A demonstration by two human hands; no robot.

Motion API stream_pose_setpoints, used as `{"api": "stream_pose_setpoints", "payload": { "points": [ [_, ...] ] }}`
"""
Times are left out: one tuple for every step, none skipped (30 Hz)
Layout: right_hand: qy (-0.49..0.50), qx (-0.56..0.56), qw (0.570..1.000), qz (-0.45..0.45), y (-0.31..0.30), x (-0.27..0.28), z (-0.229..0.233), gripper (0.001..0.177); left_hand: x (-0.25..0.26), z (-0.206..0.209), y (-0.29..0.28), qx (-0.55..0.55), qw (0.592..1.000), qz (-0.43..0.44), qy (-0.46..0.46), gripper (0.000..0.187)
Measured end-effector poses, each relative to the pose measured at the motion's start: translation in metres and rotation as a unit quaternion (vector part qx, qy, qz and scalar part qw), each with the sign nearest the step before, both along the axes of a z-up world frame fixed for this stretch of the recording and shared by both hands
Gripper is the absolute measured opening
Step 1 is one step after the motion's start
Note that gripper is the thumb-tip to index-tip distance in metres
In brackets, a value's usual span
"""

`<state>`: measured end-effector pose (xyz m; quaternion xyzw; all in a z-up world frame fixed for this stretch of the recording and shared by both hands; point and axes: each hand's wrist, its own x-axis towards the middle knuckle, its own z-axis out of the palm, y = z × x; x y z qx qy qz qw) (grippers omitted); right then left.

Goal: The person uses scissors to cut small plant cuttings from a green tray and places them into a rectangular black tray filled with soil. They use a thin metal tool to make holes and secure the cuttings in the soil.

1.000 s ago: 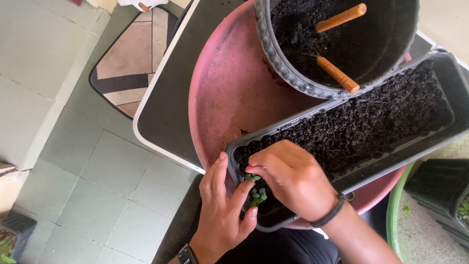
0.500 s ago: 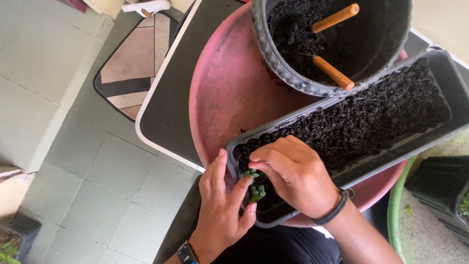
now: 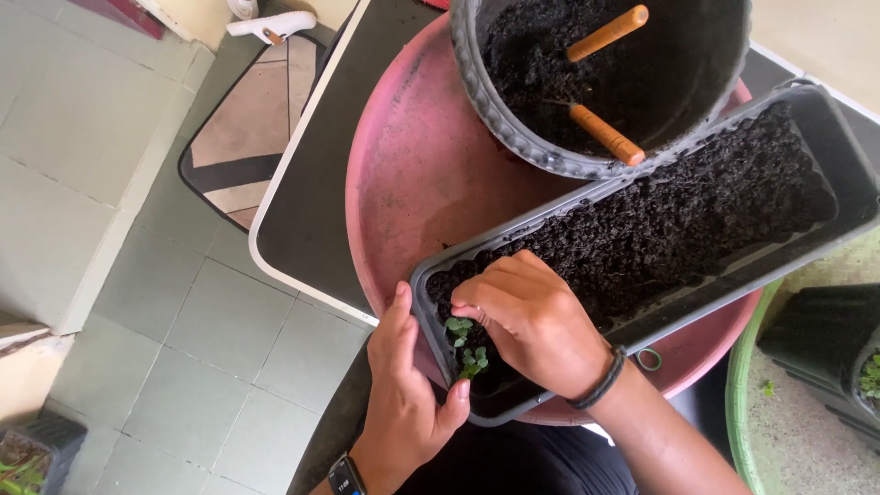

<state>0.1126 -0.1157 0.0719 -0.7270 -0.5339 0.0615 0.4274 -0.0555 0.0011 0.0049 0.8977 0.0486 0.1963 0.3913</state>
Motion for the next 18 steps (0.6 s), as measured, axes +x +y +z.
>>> {"api": "stream_pose_setpoints", "payload": {
  "points": [
    [-0.005, -0.014, 1.0, 0.002, -0.001, 0.0, -0.001, 0.009, 0.002, 0.001, 0.0, -0.007, 1.0, 0.004, -0.017, 0.069],
    [-0.007, -0.028, 1.0, 0.004, -0.001, -0.002, -0.002, 0.008, 0.001, 0.003, 0.001, -0.013, 0.999, 0.008, -0.031, 0.075],
    [-0.006, -0.028, 1.0, 0.005, -0.001, -0.003, 0.001, 0.008, 0.0, 0.003, 0.001, -0.013, 0.999, 0.009, -0.03, 0.075],
    [-0.007, -0.026, 1.0, 0.005, -0.001, -0.003, 0.003, 0.01, 0.0, 0.003, 0.0, -0.007, 0.999, 0.01, -0.03, 0.074],
    [-0.009, -0.024, 1.0, 0.005, -0.002, -0.002, 0.005, 0.012, 0.001, 0.002, 0.0, -0.001, 0.999, 0.011, -0.03, 0.073],
    [-0.01, -0.024, 1.0, 0.005, -0.002, -0.002, 0.004, 0.012, 0.002, 0.002, 0.001, -0.001, 0.999, 0.011, -0.031, 0.073],
    [-0.011, -0.021, 1.0, -0.002, -0.002, -0.003, 0.003, 0.012, 0.002, 0.001, 0.001, -0.001, 0.999, 0.01, -0.03, 0.073],
    [-0.011, -0.02, 1.0, -0.009, -0.002, -0.004, 0.002, 0.012, 0.001, 0.001, 0.001, -0.003, 1.0, 0.01, -0.028, 0.073],
    [-0.01, -0.02, 1.0, -0.008, -0.004, -0.004, -0.001, 0.012, 0.0, 0.0, 0.0, -0.003, 1.0, 0.011, -0.027, 0.073],
    [0.005, -0.026, 1.0, 0.002, -0.004, -0.003, -0.003, 0.012, 0.0, 0.0, 0.0, -0.003, 1.0, 0.011, -0.027, 0.073],
    [0.021, -0.033, 0.999, 0.013, -0.005, -0.002, -0.005, 0.013, 0.001, -0.001, 0.001, -0.003, 1.0, 0.011, -0.027, 0.073],
    [0.02, -0.033, 0.999, 0.013, -0.004, -0.001, -0.005, 0.013, 0.001, -0.001, 0.001, -0.003, 1.0, 0.012, -0.028, 0.073],
    [0.023, -0.024, 0.999, 0.007, -0.003, -0.001, -0.006, 0.015, 0.002, 0.0, 0.001, 0.001, 1.0, 0.014, -0.024, 0.073],
    [0.027, -0.016, 1.0, -0.001, -0.003, -0.001, -0.006, 0.018, 0.001, 0.0, 0.0, 0.006, 1.0, 0.015, -0.02, 0.072],
    [0.027, -0.016, 0.999, -0.001, -0.003, -0.003, -0.006, 0.018, 0.001, -0.001, 0.0, 0.006, 1.0, 0.015, -0.019, 0.072],
    [0.035, -0.014, 0.999, 0.013, -0.002, -0.005, -0.006, 0.018, 0.0, -0.002, 0.0, 0.005, 1.0, 0.013, -0.021, 0.072],
    [0.043, -0.012, 0.999, 0.027, -0.001, -0.006, -0.006, 0.018, 0.0, -0.003, 0.001, 0.004, 1.0, 0.012, -0.022, 0.073],
    [0.044, -0.012, 0.999, 0.027, 0.0, -0.005, -0.005, 0.018, 0.0, -0.002, 0.001, 0.003, 1.0, 0.012, -0.021, 0.073]
  ]
}}
